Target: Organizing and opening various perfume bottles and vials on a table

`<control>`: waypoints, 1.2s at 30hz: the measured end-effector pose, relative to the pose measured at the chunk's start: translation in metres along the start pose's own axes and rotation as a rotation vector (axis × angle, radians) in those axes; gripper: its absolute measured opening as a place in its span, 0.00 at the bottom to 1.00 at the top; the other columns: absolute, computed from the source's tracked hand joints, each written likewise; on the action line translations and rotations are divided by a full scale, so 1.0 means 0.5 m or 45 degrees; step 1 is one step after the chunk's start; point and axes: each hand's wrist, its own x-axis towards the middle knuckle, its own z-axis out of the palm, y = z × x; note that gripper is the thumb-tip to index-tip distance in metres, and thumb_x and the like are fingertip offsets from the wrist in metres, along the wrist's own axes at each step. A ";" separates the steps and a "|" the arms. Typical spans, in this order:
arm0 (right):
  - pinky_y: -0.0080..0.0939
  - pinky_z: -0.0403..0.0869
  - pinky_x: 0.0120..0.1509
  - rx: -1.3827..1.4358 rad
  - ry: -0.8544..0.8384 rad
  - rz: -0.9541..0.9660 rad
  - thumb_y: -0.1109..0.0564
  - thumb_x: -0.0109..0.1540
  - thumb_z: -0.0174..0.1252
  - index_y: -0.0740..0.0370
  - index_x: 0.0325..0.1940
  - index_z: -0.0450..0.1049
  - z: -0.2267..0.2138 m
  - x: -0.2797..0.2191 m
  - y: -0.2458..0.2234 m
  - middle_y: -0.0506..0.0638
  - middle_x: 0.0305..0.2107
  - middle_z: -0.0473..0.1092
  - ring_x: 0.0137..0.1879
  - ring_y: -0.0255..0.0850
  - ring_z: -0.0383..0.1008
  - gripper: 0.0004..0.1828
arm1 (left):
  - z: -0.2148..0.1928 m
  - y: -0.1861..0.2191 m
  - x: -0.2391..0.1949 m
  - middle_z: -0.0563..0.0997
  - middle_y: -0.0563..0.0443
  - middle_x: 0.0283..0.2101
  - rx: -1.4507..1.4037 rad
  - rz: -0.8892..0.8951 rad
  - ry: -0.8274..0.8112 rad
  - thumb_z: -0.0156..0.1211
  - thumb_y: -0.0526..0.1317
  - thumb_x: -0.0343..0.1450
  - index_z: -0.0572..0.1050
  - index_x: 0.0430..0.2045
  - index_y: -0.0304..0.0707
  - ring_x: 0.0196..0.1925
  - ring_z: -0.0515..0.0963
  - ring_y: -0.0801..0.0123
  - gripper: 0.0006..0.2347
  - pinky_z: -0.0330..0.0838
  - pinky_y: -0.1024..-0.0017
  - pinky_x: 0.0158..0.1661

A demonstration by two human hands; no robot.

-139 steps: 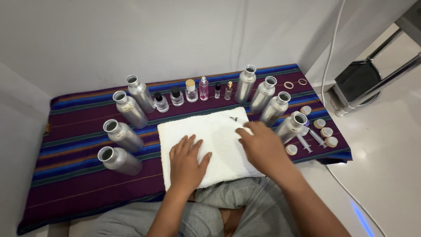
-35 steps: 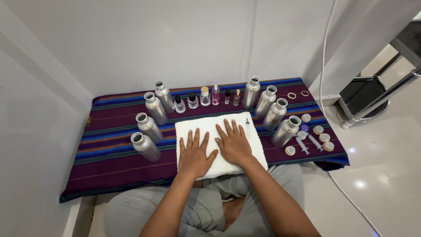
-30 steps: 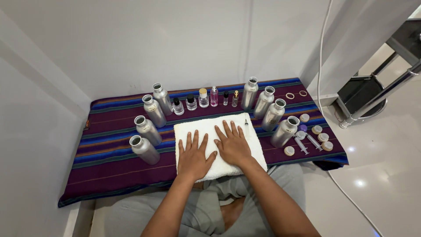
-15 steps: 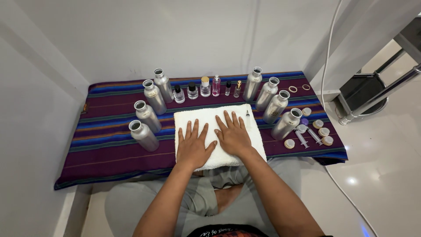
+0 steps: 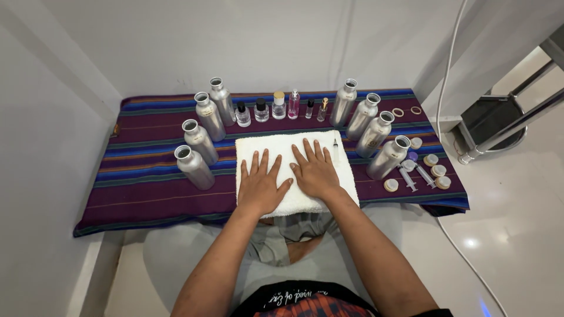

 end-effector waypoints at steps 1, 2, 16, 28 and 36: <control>0.58 0.35 0.84 -0.001 0.007 -0.004 0.36 0.73 0.27 0.44 0.82 0.47 -0.002 -0.004 -0.003 0.53 0.79 0.40 0.84 0.56 0.34 0.34 | 0.001 -0.001 -0.001 0.44 0.40 0.80 0.003 -0.001 0.008 0.33 0.61 0.77 0.51 0.75 0.48 0.82 0.37 0.48 0.31 0.25 0.43 0.73; 0.58 0.36 0.84 -0.003 -0.008 0.003 0.36 0.73 0.27 0.44 0.82 0.47 -0.005 -0.007 -0.005 0.53 0.79 0.40 0.84 0.56 0.34 0.34 | 0.002 -0.001 -0.002 0.44 0.40 0.80 0.005 -0.001 -0.004 0.33 0.61 0.77 0.51 0.75 0.48 0.82 0.37 0.48 0.31 0.26 0.43 0.73; 0.59 0.35 0.84 0.008 -0.044 0.022 0.37 0.73 0.28 0.44 0.82 0.47 -0.017 -0.005 -0.006 0.54 0.79 0.41 0.84 0.56 0.35 0.34 | -0.004 -0.002 0.007 0.45 0.38 0.79 -0.019 0.010 -0.022 0.35 0.61 0.76 0.52 0.75 0.48 0.81 0.38 0.46 0.32 0.25 0.41 0.73; 0.59 0.35 0.84 0.043 0.005 -0.012 0.37 0.73 0.31 0.44 0.82 0.49 0.002 0.005 0.007 0.54 0.79 0.41 0.84 0.57 0.35 0.33 | 0.000 -0.004 0.014 0.44 0.35 0.79 -0.012 0.027 -0.006 0.35 0.60 0.77 0.52 0.75 0.45 0.81 0.37 0.44 0.32 0.25 0.38 0.71; 0.55 0.45 0.84 0.558 0.287 -0.122 0.51 0.69 0.52 0.53 0.68 0.71 0.054 -0.007 0.073 0.58 0.69 0.63 0.80 0.56 0.52 0.22 | -0.050 -0.019 0.003 0.35 0.31 0.79 -0.043 0.155 -0.238 0.67 0.64 0.62 0.42 0.77 0.48 0.80 0.29 0.38 0.52 0.18 0.34 0.69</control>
